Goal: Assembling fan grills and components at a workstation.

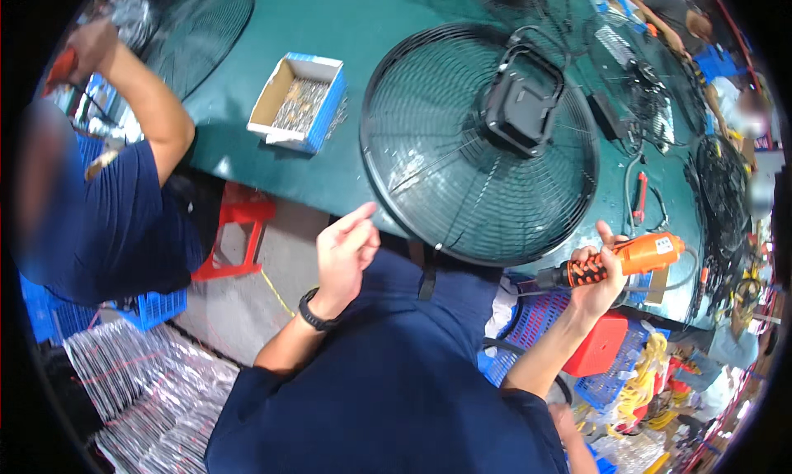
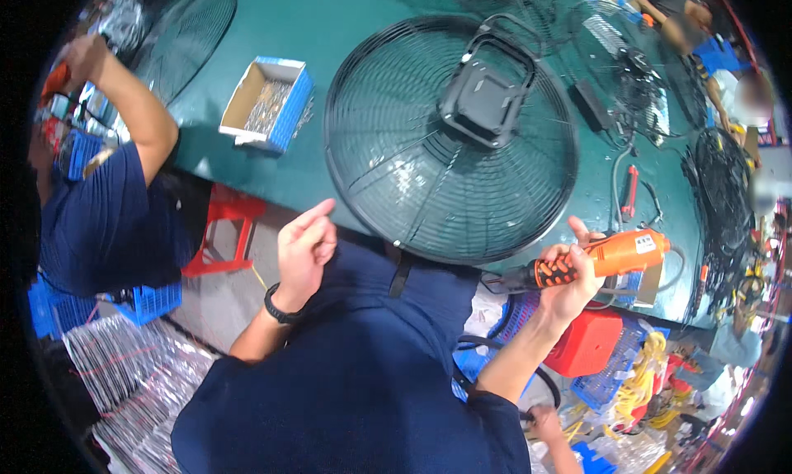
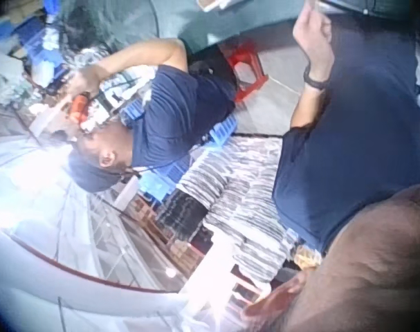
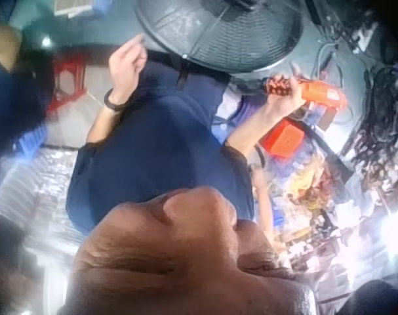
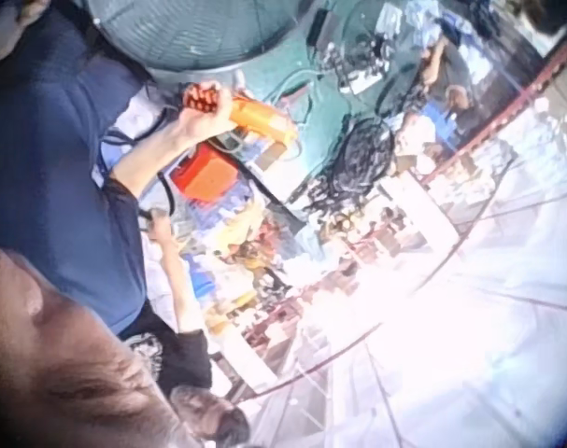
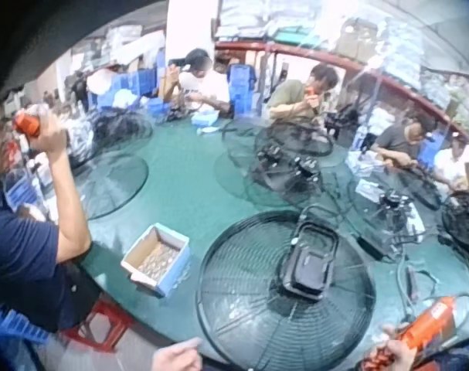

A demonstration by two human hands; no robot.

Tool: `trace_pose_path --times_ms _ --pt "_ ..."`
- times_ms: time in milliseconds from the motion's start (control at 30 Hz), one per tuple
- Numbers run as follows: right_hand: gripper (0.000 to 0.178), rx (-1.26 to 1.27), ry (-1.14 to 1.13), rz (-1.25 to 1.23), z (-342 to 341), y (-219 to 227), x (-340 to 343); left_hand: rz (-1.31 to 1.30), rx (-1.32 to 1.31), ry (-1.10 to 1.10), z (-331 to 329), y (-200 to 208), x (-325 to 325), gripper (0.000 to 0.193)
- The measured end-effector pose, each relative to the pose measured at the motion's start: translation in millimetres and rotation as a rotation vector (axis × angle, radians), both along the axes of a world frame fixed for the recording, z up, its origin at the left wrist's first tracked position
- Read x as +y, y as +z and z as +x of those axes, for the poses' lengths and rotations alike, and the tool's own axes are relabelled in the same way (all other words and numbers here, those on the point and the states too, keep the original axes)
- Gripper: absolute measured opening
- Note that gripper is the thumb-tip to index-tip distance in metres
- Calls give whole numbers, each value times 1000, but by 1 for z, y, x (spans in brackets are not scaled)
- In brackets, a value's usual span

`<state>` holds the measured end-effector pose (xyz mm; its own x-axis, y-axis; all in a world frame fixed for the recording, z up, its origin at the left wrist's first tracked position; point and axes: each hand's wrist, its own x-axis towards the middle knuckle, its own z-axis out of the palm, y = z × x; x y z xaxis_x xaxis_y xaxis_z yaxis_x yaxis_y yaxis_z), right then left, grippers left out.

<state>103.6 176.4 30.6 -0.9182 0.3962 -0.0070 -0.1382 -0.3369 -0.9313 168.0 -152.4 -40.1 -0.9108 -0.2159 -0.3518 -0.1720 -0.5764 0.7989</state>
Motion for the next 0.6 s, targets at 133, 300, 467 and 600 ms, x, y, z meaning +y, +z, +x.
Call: trace_pose_path --times_ms 133,300,467,600 --pt "42 -107 -80 123 -23 -13 44 -148 -28 46 -25 6 -7 49" --pt "60 -320 132 128 -63 -27 79 -293 -68 -46 -64 11 -13 54" --pt "58 -443 338 49 -89 -38 94 -536 -81 -7 -73 11 -9 38" --pt "44 -441 342 95 -80 -39 92 -507 -48 -27 -74 12 -6 20"
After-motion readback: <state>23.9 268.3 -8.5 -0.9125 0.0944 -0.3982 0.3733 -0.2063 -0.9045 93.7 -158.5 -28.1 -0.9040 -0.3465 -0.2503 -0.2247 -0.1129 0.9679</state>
